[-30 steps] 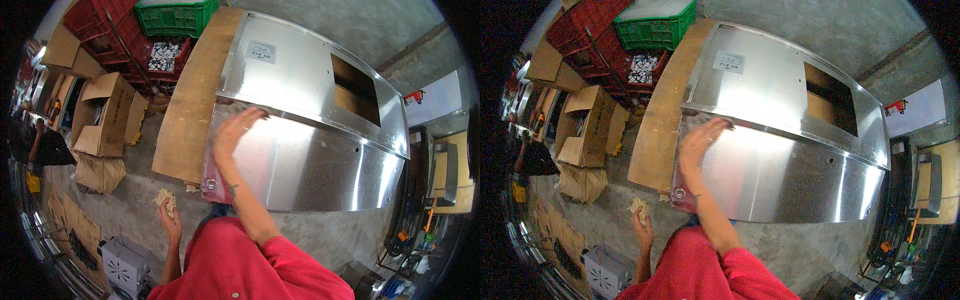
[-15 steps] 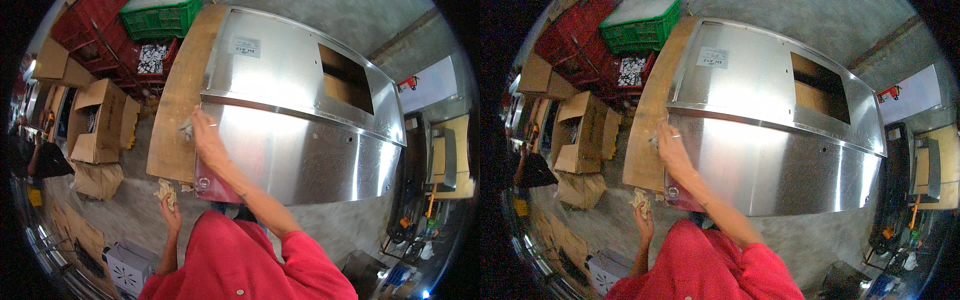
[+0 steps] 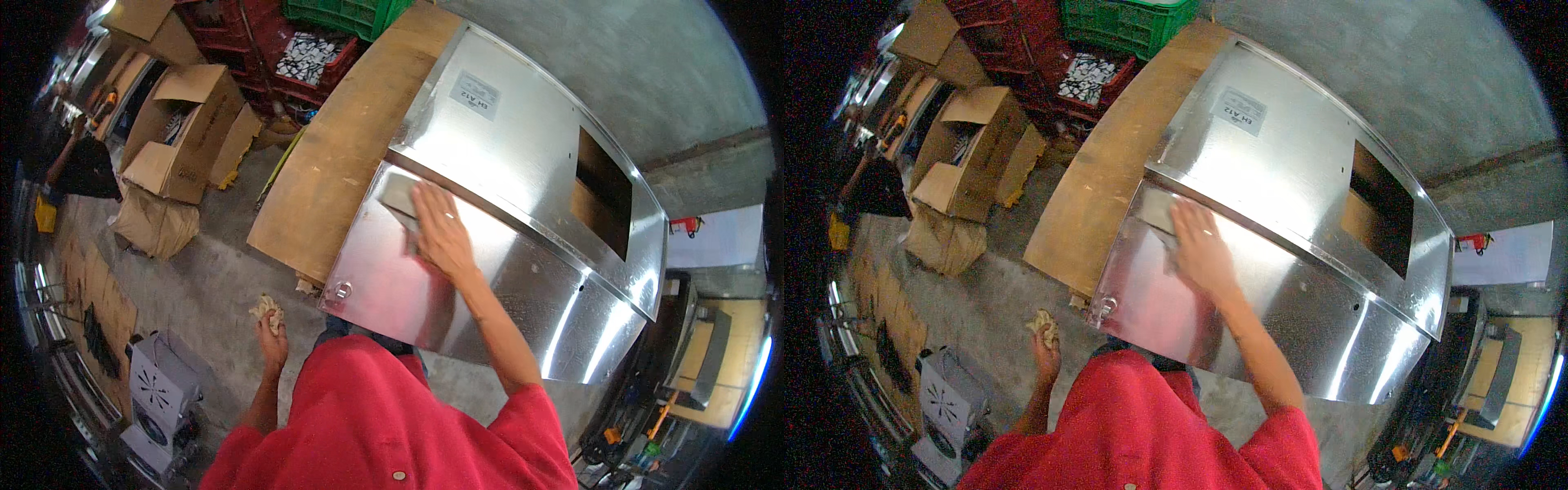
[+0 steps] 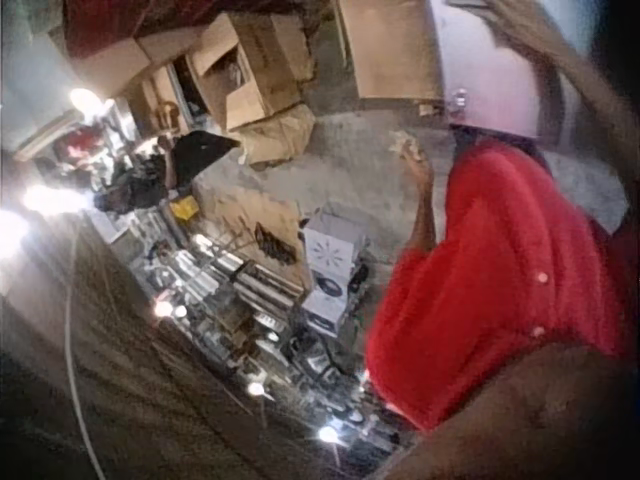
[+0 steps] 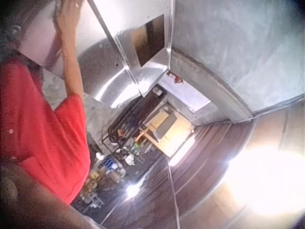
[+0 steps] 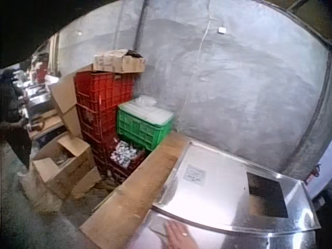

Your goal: The person wipes a large stainless steel surface with a cloth, repeatedly dipping the cloth into a bucket of water and wringing it out. The person cleans the top and side panels of the metal unit, moving around the object to reach different areas.

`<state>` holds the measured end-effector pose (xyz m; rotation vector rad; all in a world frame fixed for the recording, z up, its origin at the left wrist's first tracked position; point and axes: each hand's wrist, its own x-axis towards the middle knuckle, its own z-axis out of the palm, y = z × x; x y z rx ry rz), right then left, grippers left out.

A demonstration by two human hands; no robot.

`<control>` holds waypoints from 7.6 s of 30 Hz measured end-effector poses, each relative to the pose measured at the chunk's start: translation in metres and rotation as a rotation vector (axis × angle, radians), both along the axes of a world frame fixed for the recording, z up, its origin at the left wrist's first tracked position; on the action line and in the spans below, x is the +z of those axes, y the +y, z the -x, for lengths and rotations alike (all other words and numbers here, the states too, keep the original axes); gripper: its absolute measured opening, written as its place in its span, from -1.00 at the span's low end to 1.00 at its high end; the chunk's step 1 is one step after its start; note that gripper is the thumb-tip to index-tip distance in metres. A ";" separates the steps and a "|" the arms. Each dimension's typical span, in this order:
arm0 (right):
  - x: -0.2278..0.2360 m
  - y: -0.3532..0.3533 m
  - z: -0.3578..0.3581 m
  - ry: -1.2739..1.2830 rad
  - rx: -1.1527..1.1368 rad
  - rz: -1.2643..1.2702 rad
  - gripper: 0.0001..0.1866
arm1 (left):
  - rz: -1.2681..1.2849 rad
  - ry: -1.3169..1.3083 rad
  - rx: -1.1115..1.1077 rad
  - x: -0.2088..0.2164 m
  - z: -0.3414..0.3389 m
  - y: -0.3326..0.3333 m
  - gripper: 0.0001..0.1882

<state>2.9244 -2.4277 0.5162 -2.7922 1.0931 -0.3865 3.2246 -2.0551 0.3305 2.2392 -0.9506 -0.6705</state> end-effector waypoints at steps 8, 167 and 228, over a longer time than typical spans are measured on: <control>-0.062 0.096 -0.028 0.025 0.290 0.054 -0.24 | 0.126 -0.058 0.168 0.032 0.053 0.039 -0.58; -0.134 0.153 -0.105 0.726 1.224 0.902 -0.33 | 0.070 0.683 1.458 -0.109 0.690 0.319 -0.59; -0.107 0.204 -0.130 0.954 0.937 0.599 -0.40 | 0.276 0.569 1.500 -0.064 0.589 0.399 -0.62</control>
